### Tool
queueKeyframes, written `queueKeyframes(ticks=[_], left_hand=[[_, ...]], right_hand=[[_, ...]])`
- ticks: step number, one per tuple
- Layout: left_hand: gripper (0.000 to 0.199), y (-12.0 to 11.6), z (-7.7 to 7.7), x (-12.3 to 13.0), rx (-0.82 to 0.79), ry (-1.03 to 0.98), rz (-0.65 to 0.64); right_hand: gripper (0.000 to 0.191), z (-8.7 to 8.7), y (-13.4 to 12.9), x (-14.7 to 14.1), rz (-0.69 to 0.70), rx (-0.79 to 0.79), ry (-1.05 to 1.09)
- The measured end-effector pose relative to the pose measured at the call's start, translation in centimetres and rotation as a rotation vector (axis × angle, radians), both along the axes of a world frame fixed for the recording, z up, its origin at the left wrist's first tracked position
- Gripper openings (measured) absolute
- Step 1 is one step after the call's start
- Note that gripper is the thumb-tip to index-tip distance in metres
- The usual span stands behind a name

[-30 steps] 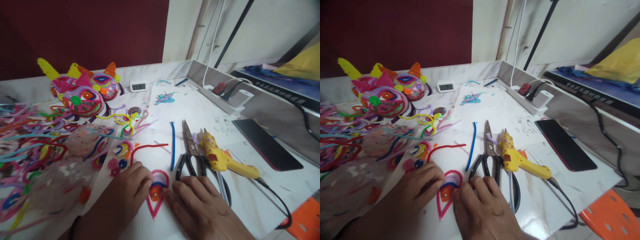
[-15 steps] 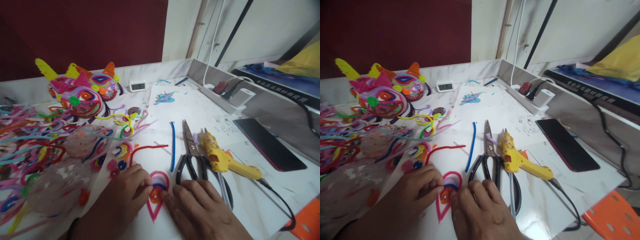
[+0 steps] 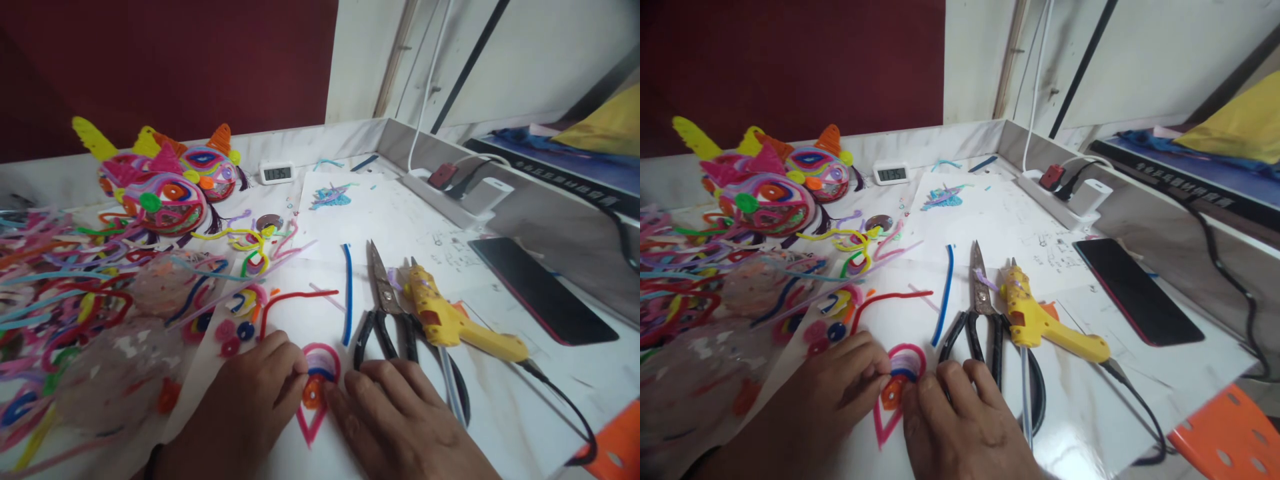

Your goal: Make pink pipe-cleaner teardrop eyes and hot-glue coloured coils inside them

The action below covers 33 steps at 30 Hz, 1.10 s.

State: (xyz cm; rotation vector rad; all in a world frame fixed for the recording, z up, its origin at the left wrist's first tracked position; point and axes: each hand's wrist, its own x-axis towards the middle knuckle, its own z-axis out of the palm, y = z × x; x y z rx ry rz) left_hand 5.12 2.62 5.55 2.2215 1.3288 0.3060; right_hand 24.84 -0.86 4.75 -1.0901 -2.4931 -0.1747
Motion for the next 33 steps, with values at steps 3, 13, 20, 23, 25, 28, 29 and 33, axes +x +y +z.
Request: queueKeyframes(ticks=[3, 13, 20, 23, 25, 28, 29, 33], left_hand=[[0.018, 0.0, -0.2, 0.0, 0.052, 0.004, -0.017], [0.018, 0.0, -0.3, -0.1, 0.066, 0.034, -0.031], [0.021, 0.2, 0.5, 0.0, -0.082, -0.037, 0.004], [0.019, 0.2, 0.6, -0.3, -0.104, -0.067, 0.021], [0.017, 0.2, 0.6, -0.5, -0.112, -0.079, 0.020], [0.015, 0.2, 0.7, -0.6, -0.114, -0.080, 0.021], [0.014, 0.2, 0.7, -0.6, -0.119, -0.077, 0.021], [0.013, 0.1, 0.6, -0.6, -0.132, -0.064, 0.016]], right_hand=[[0.025, 0.0, 0.0, 0.0, -0.004, -0.021, -0.002], [0.024, -0.2, -0.1, 0.0, 0.015, -0.023, -0.012], [0.025, 0.6, 0.2, 0.6, 0.040, -0.061, -0.003], [0.025, 0.8, 0.3, 0.6, 0.045, -0.046, -0.002], [0.022, 0.8, 0.3, 0.4, 0.036, -0.036, 0.002], [0.019, 0.8, 0.4, 0.1, 0.024, -0.038, 0.006], [0.019, 0.7, 0.4, 0.0, 0.024, -0.041, 0.007], [0.024, 0.1, 0.5, -0.3, 0.011, -0.030, 0.048]])
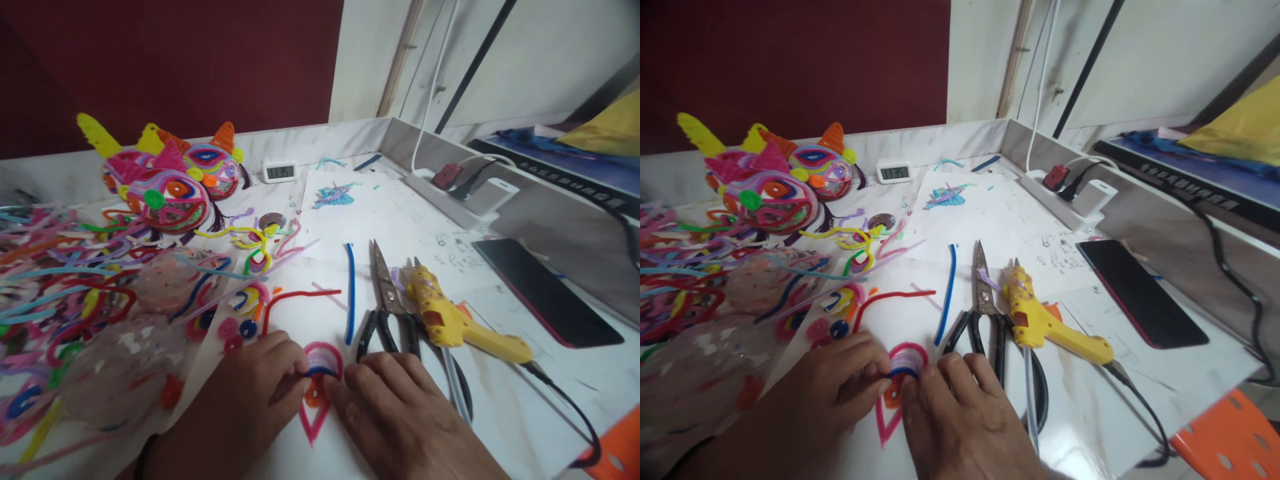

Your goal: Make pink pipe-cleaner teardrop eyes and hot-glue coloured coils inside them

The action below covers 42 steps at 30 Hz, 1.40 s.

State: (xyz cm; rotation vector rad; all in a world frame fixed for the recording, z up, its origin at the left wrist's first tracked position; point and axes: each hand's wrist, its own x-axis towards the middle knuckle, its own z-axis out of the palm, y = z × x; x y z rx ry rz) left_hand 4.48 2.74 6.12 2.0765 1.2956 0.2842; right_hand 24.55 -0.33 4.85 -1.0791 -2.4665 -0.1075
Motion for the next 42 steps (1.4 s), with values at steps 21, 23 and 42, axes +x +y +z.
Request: queueKeyframes(ticks=[21, 23, 42], left_hand=[[0.024, 0.2, -0.3, 0.0, 0.048, 0.036, -0.113], [0.026, 0.2, -0.3, 0.0, 0.070, 0.047, -0.139], [0.027, 0.2, -0.1, 0.3, 0.128, 0.176, -0.215]], right_hand=[[0.047, -0.2, 0.2, -0.5, -0.020, 0.028, 0.051], [0.044, 0.4, 0.3, -0.5, 0.003, 0.006, 0.006], [0.026, 0.6, -0.4, 0.9, 0.032, -0.100, -0.039]])
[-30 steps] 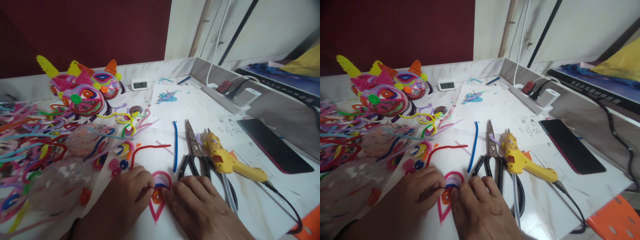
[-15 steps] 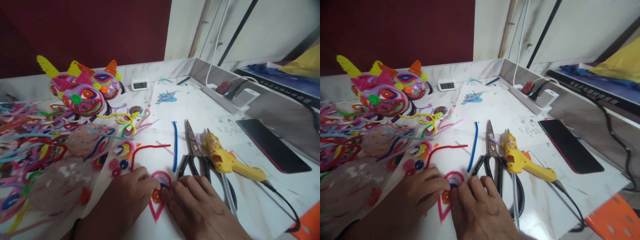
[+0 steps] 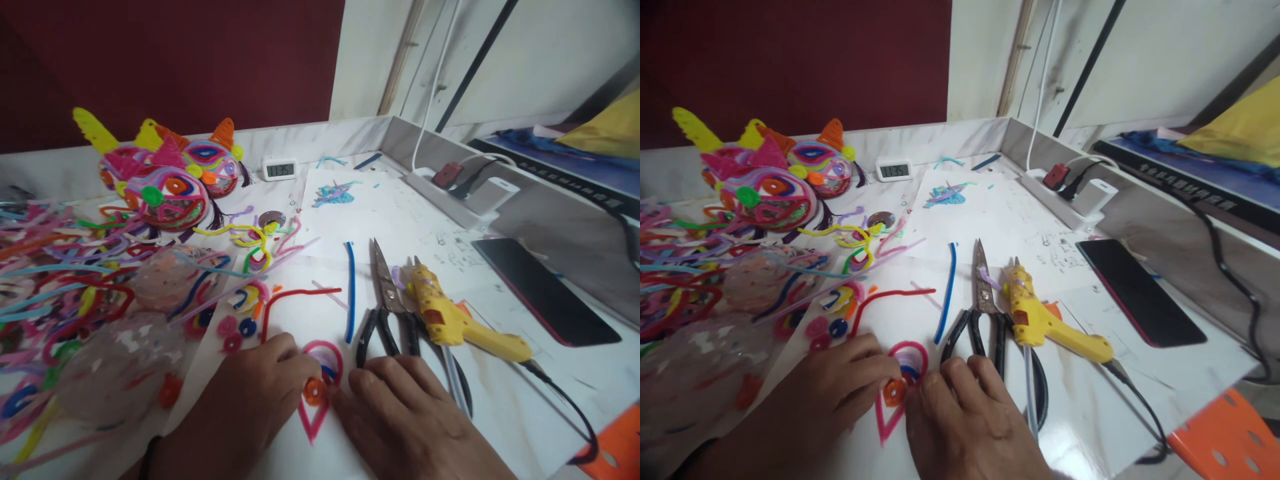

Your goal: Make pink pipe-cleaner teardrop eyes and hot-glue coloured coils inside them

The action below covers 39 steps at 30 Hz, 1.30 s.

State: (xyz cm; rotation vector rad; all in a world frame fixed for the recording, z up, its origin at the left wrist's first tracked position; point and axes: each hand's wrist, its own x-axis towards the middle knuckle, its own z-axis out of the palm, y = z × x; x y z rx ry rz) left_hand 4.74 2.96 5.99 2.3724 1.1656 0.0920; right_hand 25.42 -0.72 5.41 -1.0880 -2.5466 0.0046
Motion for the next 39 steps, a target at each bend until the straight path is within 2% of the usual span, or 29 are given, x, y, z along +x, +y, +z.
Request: queueKeyframes(ticks=[10, 19, 25, 39], left_hand=[[0.026, -0.2, -0.7, -0.2, 0.010, -0.029, 0.019], [0.027, -0.2, -0.9, -0.2, 0.039, -0.023, 0.006], [0.025, -0.2, -0.7, -0.2, 0.009, -0.001, 0.023], [0.024, -0.3, -1.5, -0.2, 0.030, 0.002, 0.044]], right_hand=[[0.022, -0.3, 0.0, -0.5, -0.028, 0.089, -0.062], [0.018, -0.6, 0.3, -0.8, 0.005, 0.138, -0.056], [0.023, -0.4, 0.3, -0.9, 0.003, 0.114, -0.065], [0.032, 0.0, 0.2, -0.9, -0.016, 0.223, -0.117]])
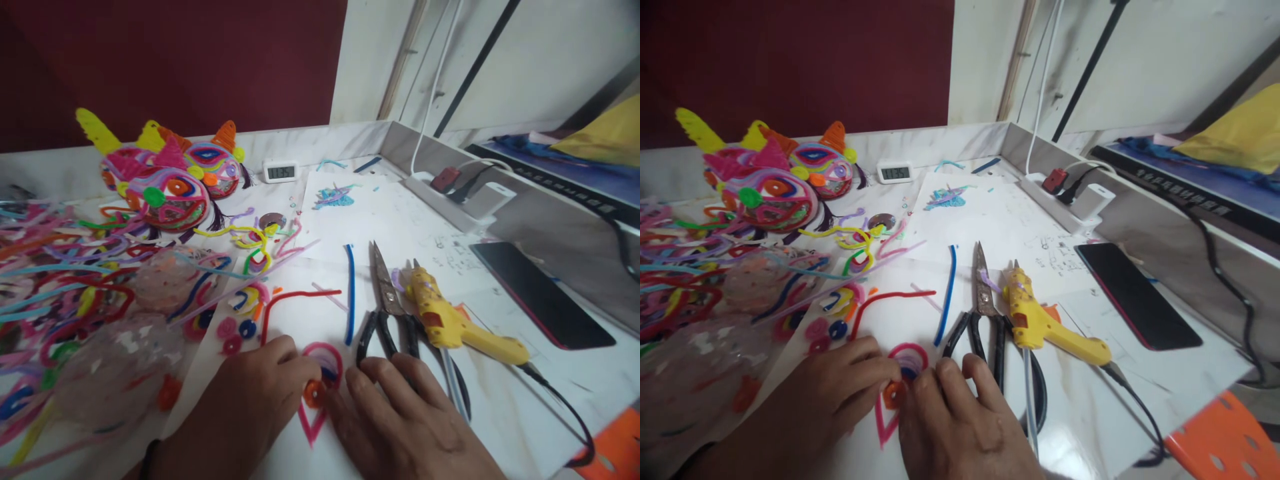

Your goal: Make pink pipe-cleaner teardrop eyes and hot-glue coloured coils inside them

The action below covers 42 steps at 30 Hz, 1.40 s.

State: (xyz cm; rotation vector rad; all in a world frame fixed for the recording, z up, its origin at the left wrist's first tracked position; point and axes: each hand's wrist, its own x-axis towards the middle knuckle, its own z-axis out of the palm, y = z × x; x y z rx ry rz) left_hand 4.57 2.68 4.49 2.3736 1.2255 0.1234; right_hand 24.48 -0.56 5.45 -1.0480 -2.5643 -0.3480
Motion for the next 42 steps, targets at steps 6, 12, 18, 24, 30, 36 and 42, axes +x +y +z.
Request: queueKeyframes(ticks=[6, 12, 18, 24, 30, 36, 42], left_hand=[[0.024, -0.1, 0.2, 0.0, -0.012, -0.019, 0.018], [0.026, 0.0, 1.0, 0.2, -0.028, -0.023, 0.020], [0.026, 0.2, 0.7, 0.1, 0.032, -0.036, -0.034], [0.025, 0.0, 0.1, 0.1, 0.055, -0.029, -0.025], [0.025, -0.1, -0.3, 0.0, 0.070, -0.037, 0.002], [0.026, -0.2, -0.2, 0.0, 0.064, -0.058, -0.006], [0.025, -0.2, -0.1, 0.0, 0.042, -0.059, 0.002]], right_hand=[[0.026, -0.5, -0.4, -0.1, -0.001, -0.034, 0.036], [0.019, -1.0, -0.4, -0.4, -0.008, -0.074, 0.102], [0.023, -0.9, -0.6, -0.4, -0.007, -0.104, 0.103], [0.028, -1.2, -0.6, -0.4, -0.023, -0.098, 0.110], [0.027, -1.3, -0.6, -0.3, -0.045, -0.078, 0.105], [0.027, -1.0, -0.5, -0.3, -0.053, -0.078, 0.102], [0.029, -0.3, -0.6, -0.3, -0.057, -0.104, 0.088]])
